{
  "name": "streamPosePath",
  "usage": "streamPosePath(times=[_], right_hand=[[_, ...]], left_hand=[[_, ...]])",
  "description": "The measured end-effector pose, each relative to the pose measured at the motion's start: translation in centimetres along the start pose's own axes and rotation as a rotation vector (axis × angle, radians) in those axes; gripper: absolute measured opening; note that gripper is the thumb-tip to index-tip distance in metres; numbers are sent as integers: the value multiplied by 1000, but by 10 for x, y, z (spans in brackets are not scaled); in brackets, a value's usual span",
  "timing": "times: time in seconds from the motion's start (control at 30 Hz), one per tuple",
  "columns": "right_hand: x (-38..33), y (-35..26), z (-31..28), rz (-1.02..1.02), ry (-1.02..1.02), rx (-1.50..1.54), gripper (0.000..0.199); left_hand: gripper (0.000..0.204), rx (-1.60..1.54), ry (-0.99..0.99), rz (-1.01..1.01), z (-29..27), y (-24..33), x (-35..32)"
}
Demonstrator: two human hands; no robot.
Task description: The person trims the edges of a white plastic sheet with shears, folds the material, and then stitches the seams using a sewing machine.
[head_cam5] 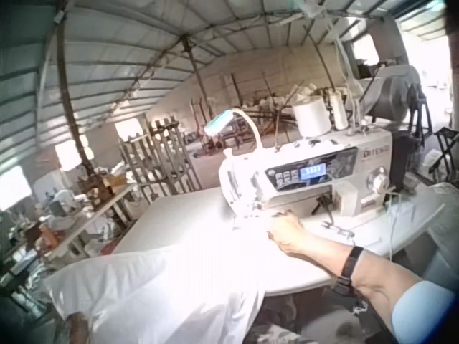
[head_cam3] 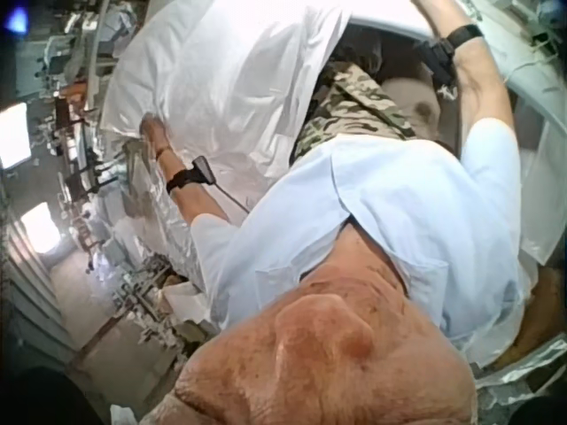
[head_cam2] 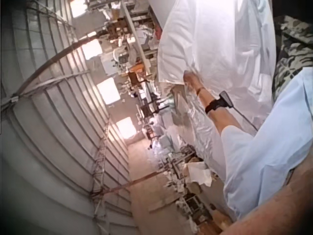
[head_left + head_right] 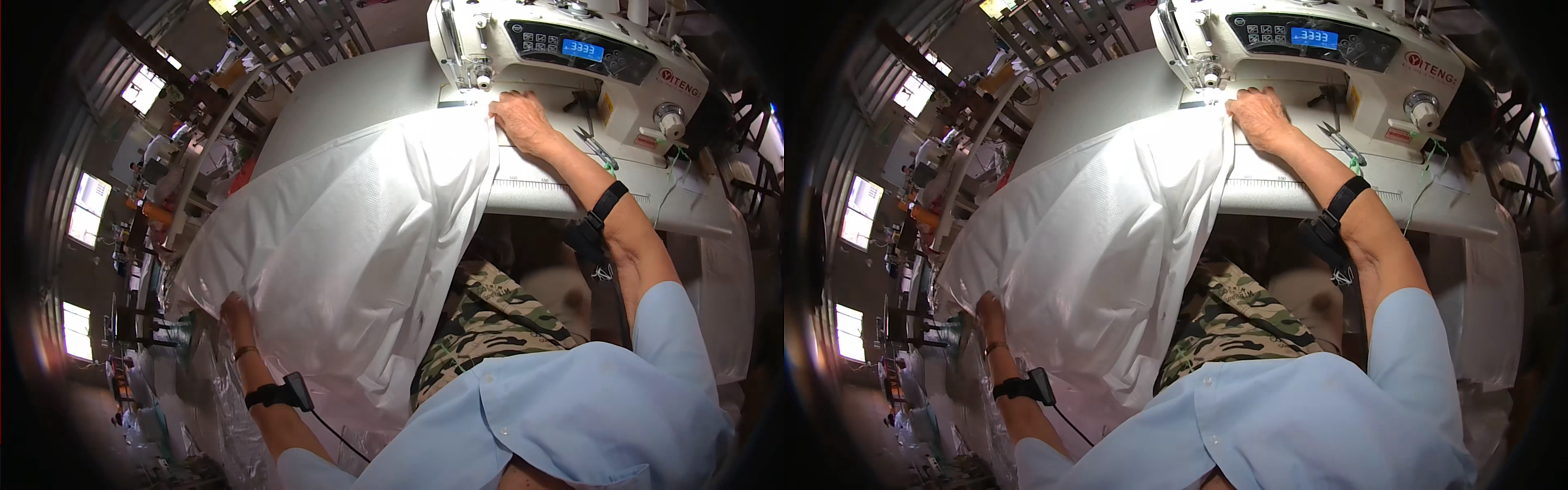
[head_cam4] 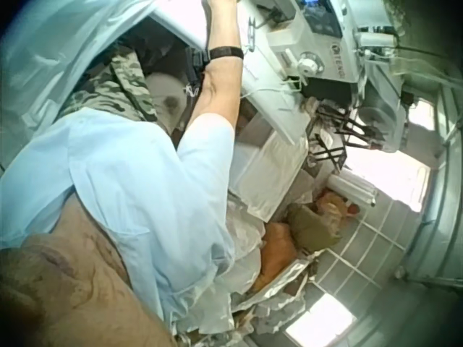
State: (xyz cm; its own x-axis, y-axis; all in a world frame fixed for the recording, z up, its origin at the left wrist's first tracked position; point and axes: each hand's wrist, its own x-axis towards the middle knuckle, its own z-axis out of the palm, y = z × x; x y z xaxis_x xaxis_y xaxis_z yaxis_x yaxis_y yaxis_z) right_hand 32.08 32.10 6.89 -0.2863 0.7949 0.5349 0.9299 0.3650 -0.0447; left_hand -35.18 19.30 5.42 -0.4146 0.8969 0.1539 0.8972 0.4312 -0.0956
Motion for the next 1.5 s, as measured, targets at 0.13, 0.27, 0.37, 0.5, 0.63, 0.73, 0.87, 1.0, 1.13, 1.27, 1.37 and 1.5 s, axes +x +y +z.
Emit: streamPosePath(times=[0.13, 0.27, 0.37, 0.5, 0.63, 0.73, 0.87, 1.0, 1.13, 1.27, 1.37, 1.5], right_hand=[[-34, -34, -26, 27, 236, 115, 17], [-124, -94, -47, 56, -75, 594, 30], [-161, -128, -8, 338, -268, 1007, 49], [-159, -161, 75, 510, -342, 1594, 48], [-137, -201, 83, 398, -342, 1518, 31], [-112, -238, 43, 432, -359, 1817, 30], [-52, -265, -6, 554, -229, 2335, 22], [-20, -264, -42, 361, -72, 1863, 24], [-19, -252, -46, 386, -152, 1889, 34], [-56, -225, -13, -101, -546, 1696, 44], [-89, -200, 25, -166, -807, 1453, 54], [-101, -206, 71, 380, -663, 1194, 63]], left_hand=[[45, -6, 317, 107, -24, -21, 16], [60, -305, 713, 453, -79, 70, -4], [32, -750, 402, 637, -95, 166, -101], [25, -886, -152, 1114, -108, 256, -212], [25, -854, -429, 1420, -98, 279, -257], [28, -828, -649, 1218, -61, 266, -266], [44, -881, -638, 960, 27, 248, -280], [50, -1027, -320, 421, 83, 182, -285], [48, -1456, 129, -30, 53, 120, -280], [48, -1317, 563, 10, -37, 106, -243], [49, -1110, 864, 152, -116, 108, -217], [50, -734, 1290, 265, -214, 120, -198]])
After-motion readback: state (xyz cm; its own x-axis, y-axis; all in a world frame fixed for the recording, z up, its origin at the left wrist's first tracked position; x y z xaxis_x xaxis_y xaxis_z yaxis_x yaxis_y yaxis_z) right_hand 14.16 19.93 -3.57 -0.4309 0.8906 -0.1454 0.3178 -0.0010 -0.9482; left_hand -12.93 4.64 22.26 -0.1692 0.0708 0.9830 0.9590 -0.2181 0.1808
